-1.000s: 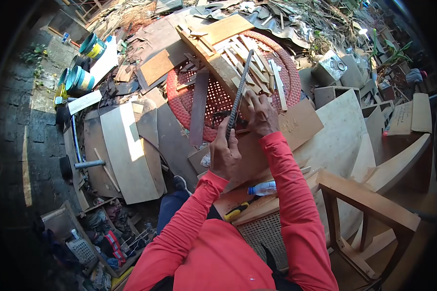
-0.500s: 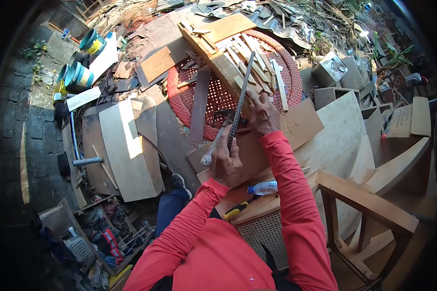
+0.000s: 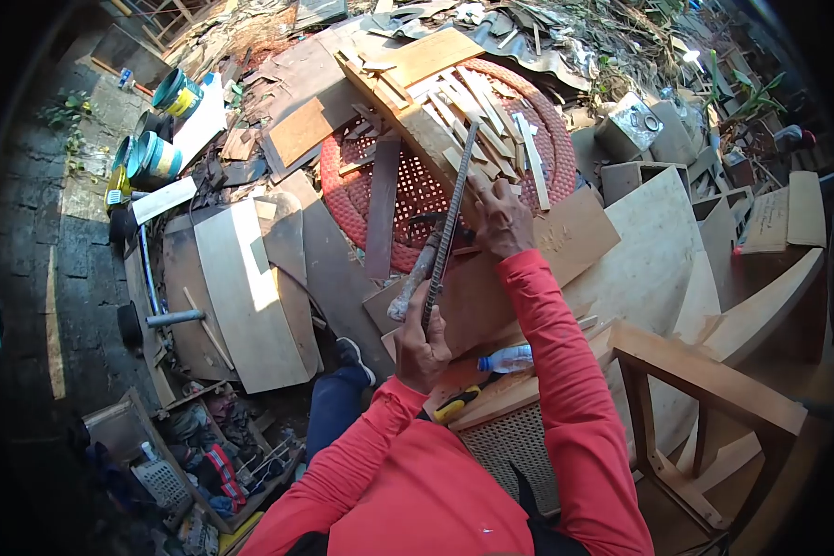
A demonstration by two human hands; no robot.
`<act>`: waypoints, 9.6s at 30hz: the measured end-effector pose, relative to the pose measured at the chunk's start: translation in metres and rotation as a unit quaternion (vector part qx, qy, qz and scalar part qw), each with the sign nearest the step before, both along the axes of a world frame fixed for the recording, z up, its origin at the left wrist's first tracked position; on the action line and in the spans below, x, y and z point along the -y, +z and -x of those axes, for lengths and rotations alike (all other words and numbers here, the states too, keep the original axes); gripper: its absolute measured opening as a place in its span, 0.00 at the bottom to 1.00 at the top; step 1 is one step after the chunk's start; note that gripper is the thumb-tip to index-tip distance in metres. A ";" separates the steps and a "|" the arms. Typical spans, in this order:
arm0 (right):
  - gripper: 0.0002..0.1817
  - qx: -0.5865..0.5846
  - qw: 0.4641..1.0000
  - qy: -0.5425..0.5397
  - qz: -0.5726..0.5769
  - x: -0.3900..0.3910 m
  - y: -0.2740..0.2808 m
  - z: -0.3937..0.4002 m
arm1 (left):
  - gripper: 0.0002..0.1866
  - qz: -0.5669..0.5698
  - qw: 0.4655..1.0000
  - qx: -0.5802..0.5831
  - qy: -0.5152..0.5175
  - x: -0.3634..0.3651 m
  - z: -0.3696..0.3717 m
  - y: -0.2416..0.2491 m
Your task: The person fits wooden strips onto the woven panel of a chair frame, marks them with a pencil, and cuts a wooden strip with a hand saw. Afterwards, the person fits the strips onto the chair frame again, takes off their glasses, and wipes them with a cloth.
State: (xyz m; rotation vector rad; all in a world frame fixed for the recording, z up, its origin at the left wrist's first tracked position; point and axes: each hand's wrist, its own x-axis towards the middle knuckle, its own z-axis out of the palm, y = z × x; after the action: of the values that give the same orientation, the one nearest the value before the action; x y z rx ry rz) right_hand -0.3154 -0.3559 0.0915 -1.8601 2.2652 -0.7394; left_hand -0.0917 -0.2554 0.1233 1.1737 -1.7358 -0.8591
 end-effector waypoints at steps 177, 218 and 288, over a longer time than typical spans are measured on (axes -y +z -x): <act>0.18 0.027 0.998 0.005 0.054 -0.014 0.001 -0.006 | 0.21 0.009 1.000 -0.017 0.008 0.050 -0.036 0.030; 0.12 0.238 0.656 -0.438 0.567 -0.485 0.229 -0.134 | 0.18 0.124 0.928 0.024 -0.352 0.067 -0.084 0.011; 0.27 0.126 0.851 -0.510 0.006 -0.684 -0.124 -0.282 | 0.20 0.251 0.688 0.199 -0.651 -0.248 -0.076 -0.137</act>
State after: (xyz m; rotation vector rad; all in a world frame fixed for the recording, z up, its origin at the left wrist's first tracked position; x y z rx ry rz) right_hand -0.0330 0.3277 -0.0324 -0.3430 2.9255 -0.9957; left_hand -0.0157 -0.0072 -0.0139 -0.5085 -2.9068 -0.7472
